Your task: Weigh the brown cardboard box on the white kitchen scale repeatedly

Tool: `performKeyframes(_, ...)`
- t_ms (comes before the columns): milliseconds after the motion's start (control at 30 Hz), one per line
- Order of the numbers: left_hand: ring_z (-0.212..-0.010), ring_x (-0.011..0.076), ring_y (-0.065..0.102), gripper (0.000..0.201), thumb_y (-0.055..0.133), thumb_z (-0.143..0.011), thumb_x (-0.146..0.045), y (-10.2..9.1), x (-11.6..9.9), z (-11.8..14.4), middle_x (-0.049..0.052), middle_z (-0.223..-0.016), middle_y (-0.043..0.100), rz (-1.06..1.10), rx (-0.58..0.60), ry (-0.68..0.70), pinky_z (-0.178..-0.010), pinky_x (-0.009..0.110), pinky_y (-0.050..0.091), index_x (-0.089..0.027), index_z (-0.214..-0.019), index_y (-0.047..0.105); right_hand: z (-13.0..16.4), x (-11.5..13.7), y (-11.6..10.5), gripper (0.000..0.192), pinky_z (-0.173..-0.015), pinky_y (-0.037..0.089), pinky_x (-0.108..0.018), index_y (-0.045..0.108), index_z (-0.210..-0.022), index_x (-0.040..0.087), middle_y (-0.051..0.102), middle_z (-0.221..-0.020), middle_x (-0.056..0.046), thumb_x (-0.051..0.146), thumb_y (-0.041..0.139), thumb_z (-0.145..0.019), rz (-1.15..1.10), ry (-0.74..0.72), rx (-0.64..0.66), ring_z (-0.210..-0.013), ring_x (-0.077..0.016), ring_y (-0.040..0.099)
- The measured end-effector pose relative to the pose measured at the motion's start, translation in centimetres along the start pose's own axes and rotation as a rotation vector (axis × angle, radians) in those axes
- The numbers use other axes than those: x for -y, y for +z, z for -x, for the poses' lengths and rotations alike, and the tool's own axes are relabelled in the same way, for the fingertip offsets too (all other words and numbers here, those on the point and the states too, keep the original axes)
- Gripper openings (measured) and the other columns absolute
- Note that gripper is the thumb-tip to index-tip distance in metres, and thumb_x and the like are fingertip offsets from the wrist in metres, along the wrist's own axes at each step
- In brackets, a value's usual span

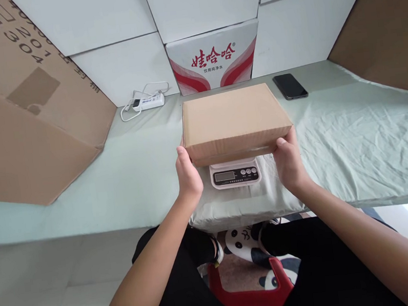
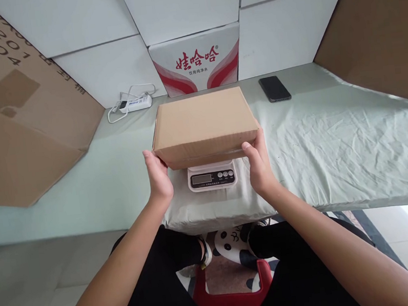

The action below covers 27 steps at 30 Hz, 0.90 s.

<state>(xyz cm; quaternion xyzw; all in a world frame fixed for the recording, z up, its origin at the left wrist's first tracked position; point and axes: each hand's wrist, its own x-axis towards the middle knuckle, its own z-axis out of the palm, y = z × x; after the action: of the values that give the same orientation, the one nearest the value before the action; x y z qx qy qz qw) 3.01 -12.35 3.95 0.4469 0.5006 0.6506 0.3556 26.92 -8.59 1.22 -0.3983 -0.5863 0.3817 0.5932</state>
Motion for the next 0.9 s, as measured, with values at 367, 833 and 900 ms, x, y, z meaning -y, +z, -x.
performKeyframes(367,-0.166,0.033,0.051,0.084,0.03,-0.104,-0.087,0.0,0.1,-0.2,0.013,-0.152,0.076,0.018,-0.019,0.017,-0.132,0.047,0.049,-0.027,-0.147,0.071,0.2,0.8,0.6,0.062,-0.139,0.039,-0.066,0.054,-0.155,0.043,0.057,-0.17,-0.001,0.061,0.059,-0.096,-0.01,0.04,-0.033,-0.165,-0.0361,0.048)
performKeyframes(833,-0.165,0.0334,0.051,0.084,0.03,-0.105,-0.087,0.1,0.2,-0.3,0.014,-0.152,0.076,0.03,-0.022,0.01,-0.132,0.048,0.049,-0.026,-0.147,0.071,0.2,1.0,0.7,0.06,-0.136,0.044,-0.061,0.056,-0.151,0.041,0.06,-0.166,-0.002,0.058,0.06,-0.094,0.004,0.042,-0.049,-0.162,-0.0341,0.052)
performKeyframes(900,-0.167,0.0334,0.049,0.083,0.03,-0.105,-0.086,0.1,0.2,-0.3,0.014,-0.152,0.076,0.019,-0.023,0.005,-0.134,0.049,0.047,-0.026,-0.145,0.072,0.2,0.9,0.7,0.06,-0.137,0.043,-0.061,0.055,-0.152,0.04,0.059,-0.167,-0.002,0.057,0.06,-0.094,-0.008,0.044,-0.047,-0.162,-0.0342,0.052)
